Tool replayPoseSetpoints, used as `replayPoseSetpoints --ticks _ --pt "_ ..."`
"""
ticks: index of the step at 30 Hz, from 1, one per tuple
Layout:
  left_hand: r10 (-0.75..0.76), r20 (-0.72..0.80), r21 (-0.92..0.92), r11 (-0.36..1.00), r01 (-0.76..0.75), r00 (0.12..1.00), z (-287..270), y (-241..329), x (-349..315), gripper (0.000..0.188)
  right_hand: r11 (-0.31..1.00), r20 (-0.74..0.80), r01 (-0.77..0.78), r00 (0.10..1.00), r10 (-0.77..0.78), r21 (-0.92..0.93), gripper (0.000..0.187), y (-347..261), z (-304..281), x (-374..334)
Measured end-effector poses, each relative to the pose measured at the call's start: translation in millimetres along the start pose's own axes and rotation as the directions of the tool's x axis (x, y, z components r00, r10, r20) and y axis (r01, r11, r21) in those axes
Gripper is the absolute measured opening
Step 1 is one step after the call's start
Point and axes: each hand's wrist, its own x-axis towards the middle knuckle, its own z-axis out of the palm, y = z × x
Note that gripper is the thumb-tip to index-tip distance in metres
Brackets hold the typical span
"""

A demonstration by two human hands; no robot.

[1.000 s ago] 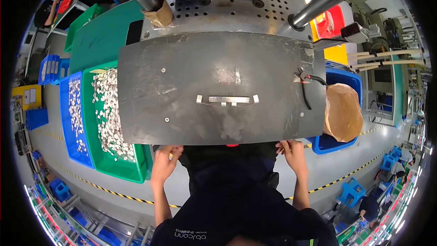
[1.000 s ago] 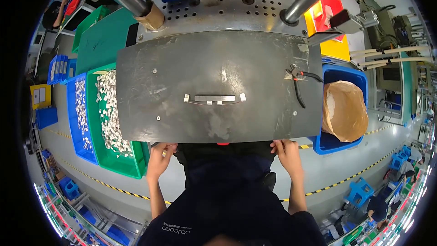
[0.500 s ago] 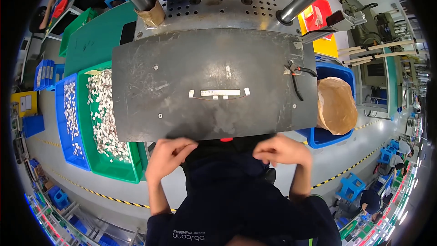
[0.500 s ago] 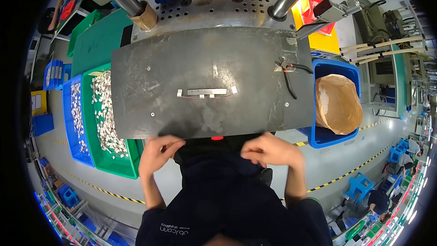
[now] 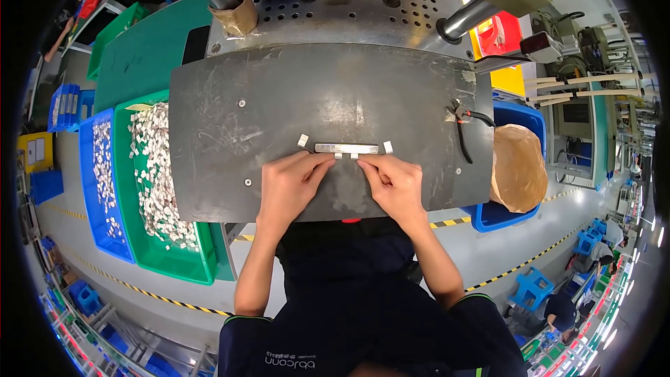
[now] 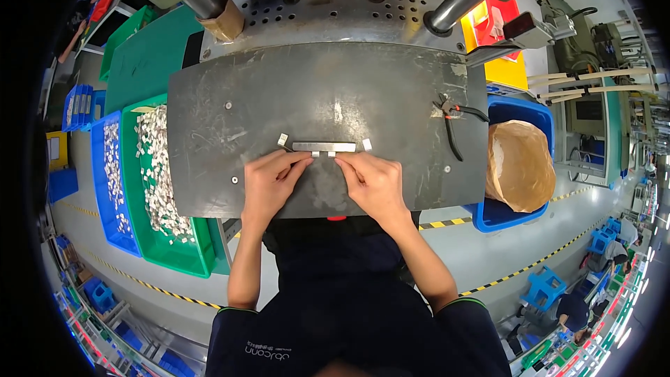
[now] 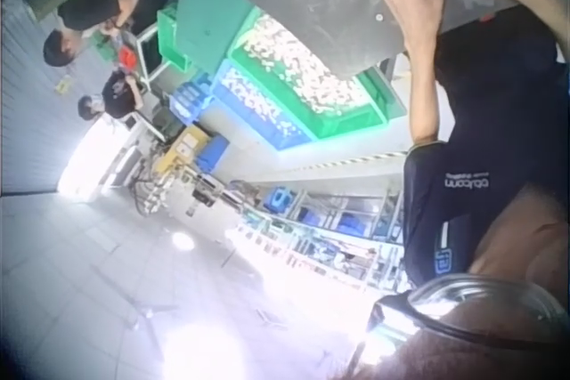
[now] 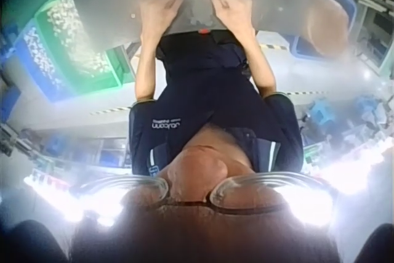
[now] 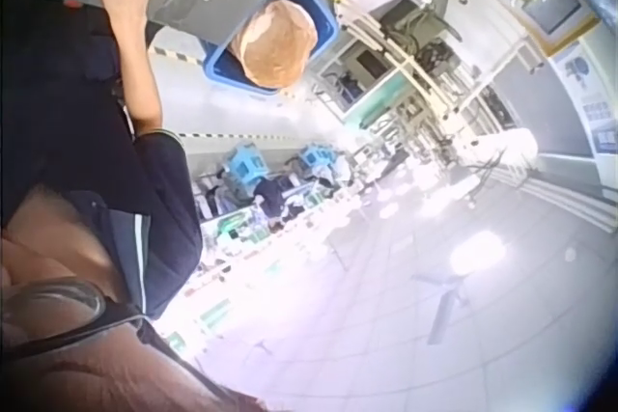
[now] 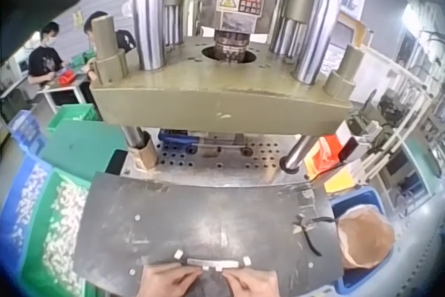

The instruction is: The person assembles wires and connectors into a metal housing by hand, then uses a hydraulic press to secure the components.

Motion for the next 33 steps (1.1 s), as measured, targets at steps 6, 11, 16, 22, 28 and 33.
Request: replayPoseSetpoints --ticks 6,11,16,22,28,33 --pt "-0.013 0.163 -0.042 0.999 0.02 0.987 -15.6 4.9 -3.4 0.012 0.996 0.107 0.04 0.993 -0.048 0.075 0.011 -0.3 -12.2 5.8" --pt "-0.083 -0.107 -0.294 0.955 0.048 0.991 -19.1 44.5 -23.7 0.013 0.961 0.093 0.249 0.961 -0.261 0.119 0.014 -19.1 -13.5 5.0" --pt "-0.347 -0.034 -0.557 0.785 0.271 0.937 -28.4 53.8 -33.4 0.011 0.944 0.137 0.252 0.949 -0.284 0.211 0.017 -42.4 1.1 10.6" --pt "-0.39 -0.605 -0.184 0.917 0.354 0.695 -178.2 -1.3 -45.4 0.011 0.948 0.242 0.094 0.955 -0.172 0.303 0.013 -20.6 24.0 5.2" --pt "0.027 -0.773 0.369 0.832 0.414 0.634 -369.7 -143.7 -83.3 0.025 0.945 0.397 0.086 0.892 -0.214 0.314 0.009 -29.1 25.4 14.1" --pt "-0.495 -0.423 0.347 0.685 0.641 0.759 -339.8 -200.1 -90.5 0.046 0.959 0.406 0.054 0.898 -0.168 0.278 0.01 -26.3 26.1 12.5"
